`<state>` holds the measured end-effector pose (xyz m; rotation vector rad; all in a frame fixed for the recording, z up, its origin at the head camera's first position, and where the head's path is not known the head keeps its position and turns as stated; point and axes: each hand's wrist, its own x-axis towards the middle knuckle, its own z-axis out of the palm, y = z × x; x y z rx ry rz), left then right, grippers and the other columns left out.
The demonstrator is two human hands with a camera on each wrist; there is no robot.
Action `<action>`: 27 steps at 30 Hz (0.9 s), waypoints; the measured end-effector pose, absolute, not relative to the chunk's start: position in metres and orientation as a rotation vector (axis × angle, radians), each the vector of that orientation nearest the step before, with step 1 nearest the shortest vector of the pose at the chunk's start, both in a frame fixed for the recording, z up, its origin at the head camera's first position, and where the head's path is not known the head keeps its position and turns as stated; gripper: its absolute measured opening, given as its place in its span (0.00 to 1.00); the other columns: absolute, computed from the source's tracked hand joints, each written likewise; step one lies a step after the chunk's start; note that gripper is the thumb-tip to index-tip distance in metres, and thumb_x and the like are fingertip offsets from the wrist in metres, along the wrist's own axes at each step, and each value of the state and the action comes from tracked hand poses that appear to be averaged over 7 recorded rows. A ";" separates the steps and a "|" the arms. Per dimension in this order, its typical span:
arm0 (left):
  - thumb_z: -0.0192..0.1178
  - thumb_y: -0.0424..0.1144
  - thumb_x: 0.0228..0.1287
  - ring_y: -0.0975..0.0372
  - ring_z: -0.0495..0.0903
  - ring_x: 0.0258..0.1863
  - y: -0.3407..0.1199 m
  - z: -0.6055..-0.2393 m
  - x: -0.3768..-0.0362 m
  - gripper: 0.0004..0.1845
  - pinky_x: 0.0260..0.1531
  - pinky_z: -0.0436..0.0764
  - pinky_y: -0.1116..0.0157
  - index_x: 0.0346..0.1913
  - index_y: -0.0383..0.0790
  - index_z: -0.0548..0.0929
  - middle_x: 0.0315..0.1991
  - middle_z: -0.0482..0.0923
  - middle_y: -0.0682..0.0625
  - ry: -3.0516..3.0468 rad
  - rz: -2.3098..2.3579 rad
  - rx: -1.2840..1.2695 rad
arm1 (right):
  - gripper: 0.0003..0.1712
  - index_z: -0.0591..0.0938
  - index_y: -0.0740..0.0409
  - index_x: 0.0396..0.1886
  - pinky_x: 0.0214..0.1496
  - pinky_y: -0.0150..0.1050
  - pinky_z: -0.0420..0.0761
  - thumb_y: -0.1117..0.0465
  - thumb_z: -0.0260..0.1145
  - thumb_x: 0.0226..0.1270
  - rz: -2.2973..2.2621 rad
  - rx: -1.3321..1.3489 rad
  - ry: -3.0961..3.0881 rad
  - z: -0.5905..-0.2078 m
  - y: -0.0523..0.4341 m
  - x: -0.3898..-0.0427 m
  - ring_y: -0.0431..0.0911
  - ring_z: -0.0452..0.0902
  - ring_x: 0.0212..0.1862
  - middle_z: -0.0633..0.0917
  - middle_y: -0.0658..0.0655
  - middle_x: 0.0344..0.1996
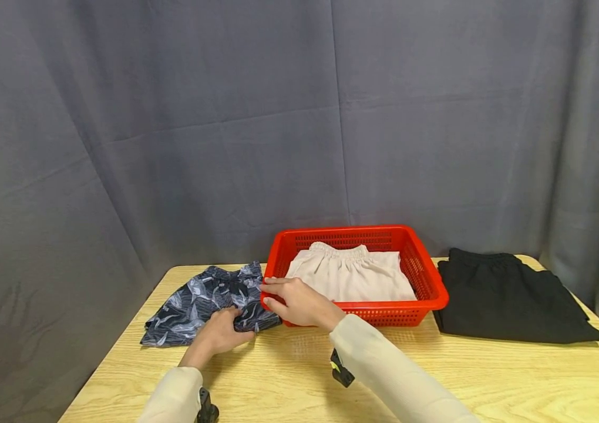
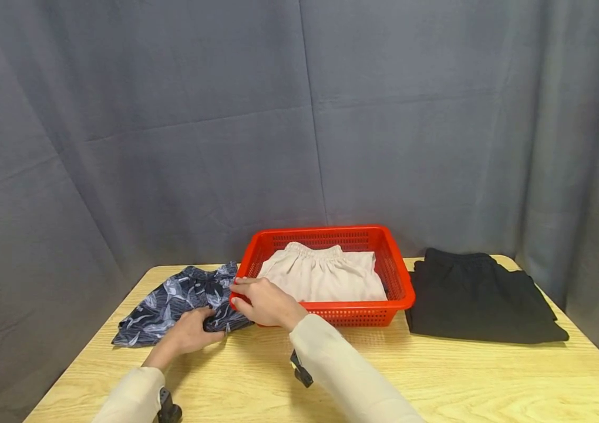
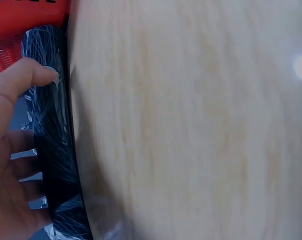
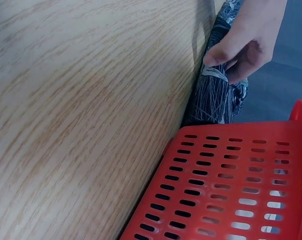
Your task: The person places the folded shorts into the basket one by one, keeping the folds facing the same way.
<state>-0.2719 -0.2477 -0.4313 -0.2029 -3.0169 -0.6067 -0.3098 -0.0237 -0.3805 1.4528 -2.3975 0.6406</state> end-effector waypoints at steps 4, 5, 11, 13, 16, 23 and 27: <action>0.69 0.43 0.52 0.37 0.67 0.61 -0.248 -0.433 -0.273 0.33 0.56 0.68 0.42 0.58 0.26 0.76 0.61 0.70 0.30 -3.031 -0.587 -0.235 | 0.22 0.78 0.68 0.59 0.66 0.46 0.65 0.60 0.54 0.73 0.652 1.474 -2.370 -0.381 -0.023 -0.309 0.55 0.71 0.63 0.77 0.66 0.58; 0.69 0.40 0.53 0.36 0.66 0.60 -0.248 -0.433 -0.273 0.31 0.57 0.68 0.42 0.58 0.26 0.77 0.61 0.69 0.29 -3.027 -0.582 -0.251 | 0.22 0.78 0.68 0.59 0.65 0.46 0.66 0.60 0.54 0.73 0.639 1.477 -2.356 -0.381 -0.023 -0.309 0.55 0.71 0.62 0.78 0.66 0.58; 0.62 0.23 0.48 0.34 0.68 0.58 -0.251 -0.434 -0.275 0.25 0.57 0.67 0.43 0.55 0.23 0.78 0.57 0.70 0.25 -2.976 -0.531 -0.386 | 0.22 0.78 0.67 0.60 0.65 0.44 0.66 0.59 0.53 0.74 0.636 1.464 -2.376 -0.380 -0.023 -0.308 0.53 0.71 0.63 0.77 0.66 0.59; 0.59 0.18 0.47 0.33 0.68 0.58 -0.251 -0.435 -0.275 0.26 0.57 0.67 0.42 0.55 0.23 0.77 0.57 0.70 0.23 -2.973 -0.512 -0.431 | 0.22 0.77 0.66 0.61 0.66 0.44 0.65 0.59 0.53 0.74 0.653 1.457 -2.404 -0.380 -0.023 -0.308 0.53 0.70 0.64 0.76 0.65 0.60; 0.56 0.14 0.45 0.32 0.68 0.57 -0.252 -0.434 -0.274 0.28 0.57 0.67 0.42 0.55 0.23 0.77 0.56 0.69 0.22 -2.976 -0.483 -0.482 | 0.22 0.77 0.65 0.62 0.66 0.42 0.64 0.58 0.53 0.75 0.653 1.445 -2.427 -0.380 -0.023 -0.309 0.51 0.69 0.65 0.76 0.64 0.60; 0.52 0.11 0.43 0.30 0.66 0.57 -0.254 -0.434 -0.273 0.32 0.57 0.66 0.40 0.58 0.25 0.76 0.58 0.67 0.21 -3.013 -0.475 -0.464 | 0.22 0.77 0.64 0.62 0.66 0.42 0.64 0.58 0.54 0.74 0.651 1.441 -2.424 -0.381 -0.023 -0.310 0.50 0.70 0.64 0.77 0.63 0.60; 0.53 0.11 0.45 0.30 0.65 0.58 -0.255 -0.433 -0.272 0.31 0.58 0.64 0.40 0.58 0.25 0.76 0.58 0.67 0.21 -3.027 -0.478 -0.469 | 0.22 0.77 0.64 0.62 0.66 0.42 0.64 0.58 0.54 0.74 0.649 1.440 -2.418 -0.381 -0.024 -0.311 0.51 0.70 0.64 0.77 0.63 0.59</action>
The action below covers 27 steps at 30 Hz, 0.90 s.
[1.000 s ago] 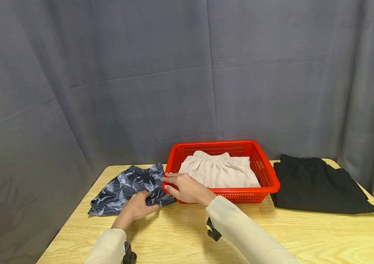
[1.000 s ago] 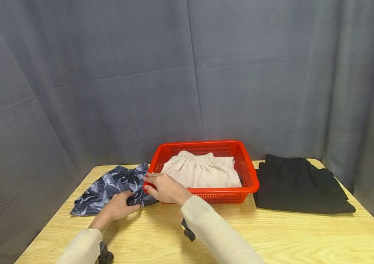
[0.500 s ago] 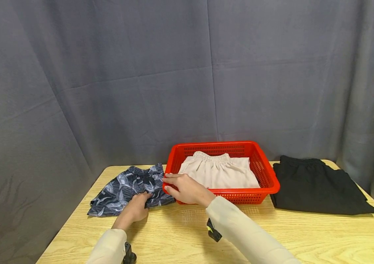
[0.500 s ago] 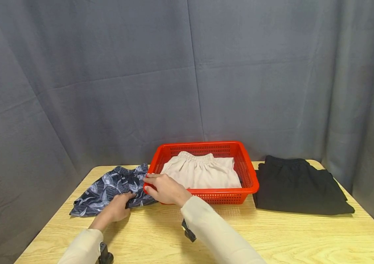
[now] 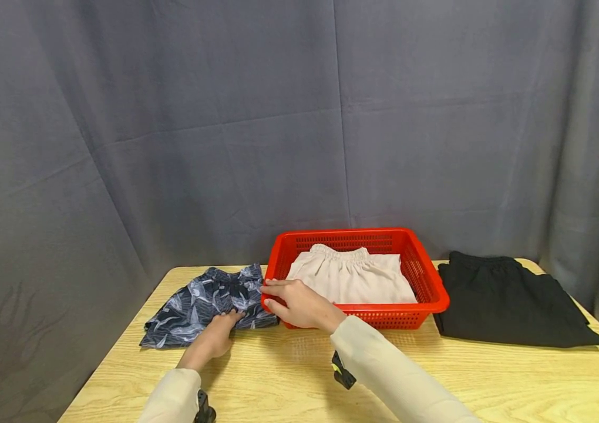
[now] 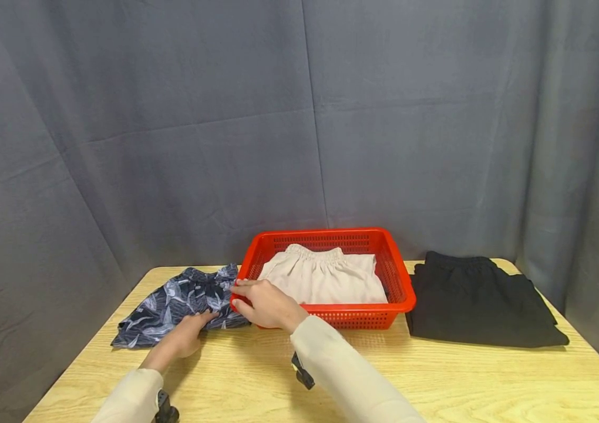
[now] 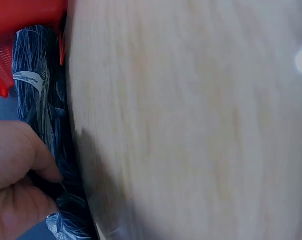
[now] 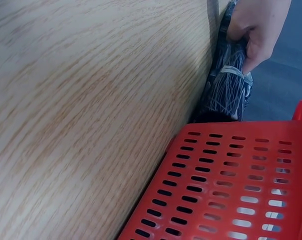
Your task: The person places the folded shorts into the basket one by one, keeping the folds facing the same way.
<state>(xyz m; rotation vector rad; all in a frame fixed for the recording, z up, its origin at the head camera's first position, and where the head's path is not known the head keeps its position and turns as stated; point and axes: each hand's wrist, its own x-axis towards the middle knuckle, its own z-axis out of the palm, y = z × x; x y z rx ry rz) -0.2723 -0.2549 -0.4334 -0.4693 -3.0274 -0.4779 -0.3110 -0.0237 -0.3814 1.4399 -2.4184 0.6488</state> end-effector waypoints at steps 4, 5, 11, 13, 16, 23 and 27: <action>0.55 0.11 0.48 0.29 0.64 0.59 -0.255 -0.433 -0.268 0.29 0.59 0.64 0.41 0.58 0.24 0.75 0.58 0.66 0.20 -3.045 -0.480 -0.496 | 0.22 0.77 0.63 0.62 0.66 0.42 0.64 0.57 0.54 0.74 0.656 1.434 -2.430 -0.382 -0.024 -0.310 0.50 0.69 0.64 0.77 0.63 0.60; 0.54 0.11 0.49 0.29 0.64 0.59 -0.255 -0.433 -0.266 0.29 0.59 0.63 0.41 0.58 0.24 0.75 0.58 0.66 0.20 -3.047 -0.481 -0.508 | 0.22 0.77 0.63 0.62 0.66 0.42 0.64 0.57 0.54 0.74 0.657 1.431 -2.434 -0.382 -0.024 -0.310 0.50 0.69 0.65 0.76 0.63 0.60; 0.54 0.12 0.55 0.29 0.63 0.59 -0.254 -0.432 -0.256 0.25 0.59 0.63 0.41 0.59 0.22 0.74 0.59 0.65 0.20 -3.056 -0.453 -0.570 | 0.22 0.76 0.63 0.62 0.66 0.41 0.64 0.57 0.54 0.75 0.656 1.425 -2.438 -0.383 -0.024 -0.311 0.50 0.68 0.65 0.75 0.63 0.61; 0.55 0.12 0.55 0.29 0.63 0.59 -0.253 -0.432 -0.253 0.26 0.59 0.63 0.41 0.59 0.22 0.73 0.60 0.65 0.21 -3.066 -0.444 -0.568 | 0.22 0.77 0.63 0.62 0.66 0.41 0.64 0.57 0.54 0.75 0.652 1.426 -2.435 -0.383 -0.024 -0.312 0.50 0.69 0.65 0.75 0.63 0.61; 0.56 0.12 0.54 0.30 0.63 0.60 -0.250 -0.430 -0.248 0.27 0.60 0.63 0.41 0.60 0.22 0.73 0.61 0.64 0.21 -3.090 -0.440 -0.549 | 0.22 0.77 0.64 0.62 0.66 0.42 0.64 0.57 0.54 0.74 0.650 1.430 -2.423 -0.383 -0.023 -0.312 0.51 0.69 0.64 0.76 0.64 0.61; 0.54 0.12 0.56 0.31 0.63 0.61 -0.248 -0.427 -0.241 0.26 0.60 0.63 0.42 0.60 0.23 0.73 0.61 0.65 0.22 -3.112 -0.410 -0.535 | 0.22 0.77 0.63 0.62 0.66 0.42 0.64 0.57 0.55 0.74 0.632 1.429 -2.412 -0.384 -0.024 -0.312 0.50 0.70 0.64 0.76 0.63 0.60; 0.54 0.09 0.51 0.32 0.63 0.61 -0.248 -0.426 -0.236 0.30 0.59 0.64 0.42 0.61 0.24 0.73 0.62 0.65 0.23 -3.139 -0.410 -0.520 | 0.23 0.77 0.64 0.62 0.66 0.43 0.64 0.57 0.55 0.74 0.642 1.431 -2.416 -0.383 -0.024 -0.311 0.51 0.69 0.64 0.76 0.63 0.60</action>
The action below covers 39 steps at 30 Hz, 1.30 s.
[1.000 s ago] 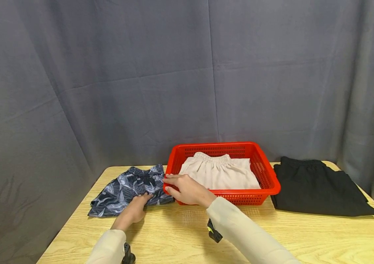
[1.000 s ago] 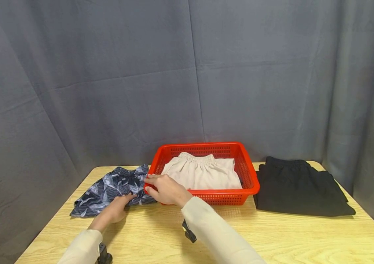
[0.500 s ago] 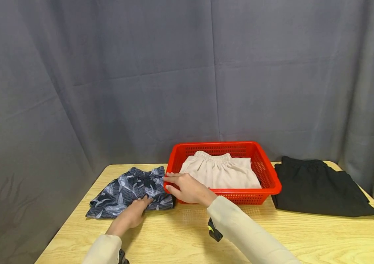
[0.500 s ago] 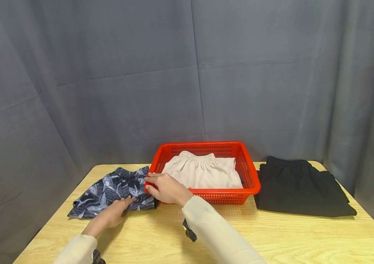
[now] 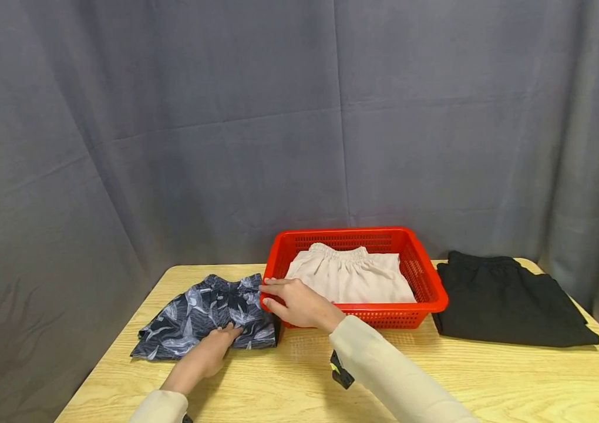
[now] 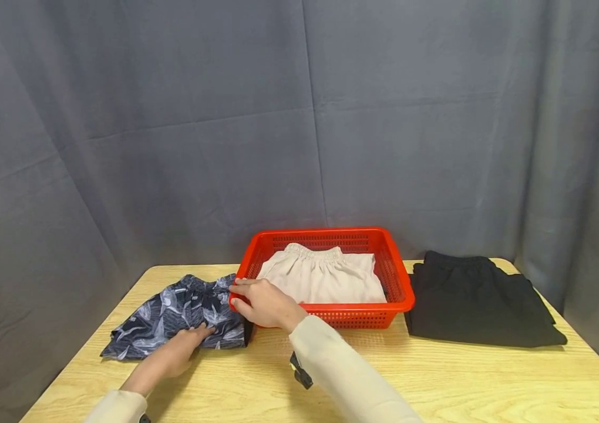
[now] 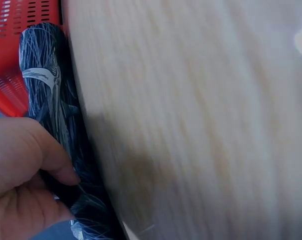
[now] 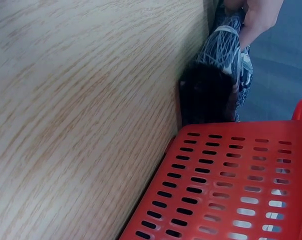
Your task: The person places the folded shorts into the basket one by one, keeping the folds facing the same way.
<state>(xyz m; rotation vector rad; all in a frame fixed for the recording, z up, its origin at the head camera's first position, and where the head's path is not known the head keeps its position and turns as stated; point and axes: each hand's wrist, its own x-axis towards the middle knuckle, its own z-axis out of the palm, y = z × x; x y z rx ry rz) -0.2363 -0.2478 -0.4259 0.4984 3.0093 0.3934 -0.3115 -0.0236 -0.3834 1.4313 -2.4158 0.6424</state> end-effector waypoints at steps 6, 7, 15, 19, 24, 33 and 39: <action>0.51 0.10 0.53 0.34 0.65 0.61 -0.248 -0.427 -0.230 0.30 0.59 0.64 0.42 0.61 0.28 0.75 0.61 0.66 0.25 3.019 0.364 0.514 | 0.23 0.77 0.64 0.62 0.67 0.42 0.64 0.57 0.55 0.74 0.638 1.425 -2.423 -0.383 -0.024 -0.312 0.50 0.69 0.65 0.76 0.63 0.60; 0.51 0.10 0.53 0.34 0.66 0.60 -0.249 -0.428 -0.229 0.30 0.59 0.64 0.42 0.61 0.28 0.75 0.61 0.67 0.25 3.023 0.356 0.526 | 0.23 0.77 0.63 0.62 0.67 0.42 0.64 0.57 0.55 0.74 0.635 1.422 -2.422 -0.383 -0.024 -0.312 0.50 0.69 0.65 0.76 0.62 0.60; 0.53 0.08 0.49 0.36 0.70 0.58 -0.247 -0.424 -0.223 0.32 0.58 0.68 0.45 0.59 0.30 0.77 0.59 0.70 0.25 2.991 0.330 0.562 | 0.23 0.77 0.62 0.63 0.67 0.41 0.64 0.56 0.55 0.74 0.629 1.409 -2.437 -0.383 -0.023 -0.311 0.49 0.69 0.64 0.77 0.61 0.60; 0.52 0.07 0.48 0.36 0.70 0.58 -0.246 -0.421 -0.218 0.33 0.57 0.68 0.45 0.59 0.30 0.77 0.58 0.71 0.26 2.968 0.324 0.554 | 0.23 0.77 0.63 0.63 0.67 0.41 0.64 0.56 0.55 0.74 0.635 1.413 -2.436 -0.383 -0.024 -0.311 0.50 0.69 0.64 0.76 0.62 0.60; 0.51 0.06 0.46 0.36 0.70 0.58 -0.245 -0.420 -0.212 0.35 0.57 0.68 0.45 0.59 0.31 0.78 0.58 0.71 0.26 2.963 0.311 0.557 | 0.22 0.77 0.64 0.62 0.67 0.42 0.64 0.57 0.55 0.74 0.643 1.421 -2.427 -0.383 -0.024 -0.311 0.51 0.70 0.64 0.77 0.62 0.60; 0.50 0.06 0.46 0.37 0.71 0.58 -0.244 -0.423 -0.195 0.36 0.56 0.69 0.44 0.59 0.33 0.79 0.59 0.71 0.27 2.902 0.364 0.536 | 0.22 0.78 0.63 0.61 0.66 0.42 0.64 0.56 0.55 0.74 0.615 1.402 -2.431 -0.384 -0.024 -0.311 0.51 0.71 0.63 0.77 0.62 0.59; 0.52 0.06 0.46 0.37 0.72 0.57 -0.241 -0.422 -0.187 0.36 0.55 0.70 0.44 0.59 0.36 0.79 0.58 0.72 0.28 2.868 0.354 0.524 | 0.22 0.78 0.63 0.60 0.66 0.41 0.64 0.57 0.55 0.74 0.614 1.404 -2.420 -0.384 -0.024 -0.311 0.51 0.71 0.63 0.77 0.62 0.59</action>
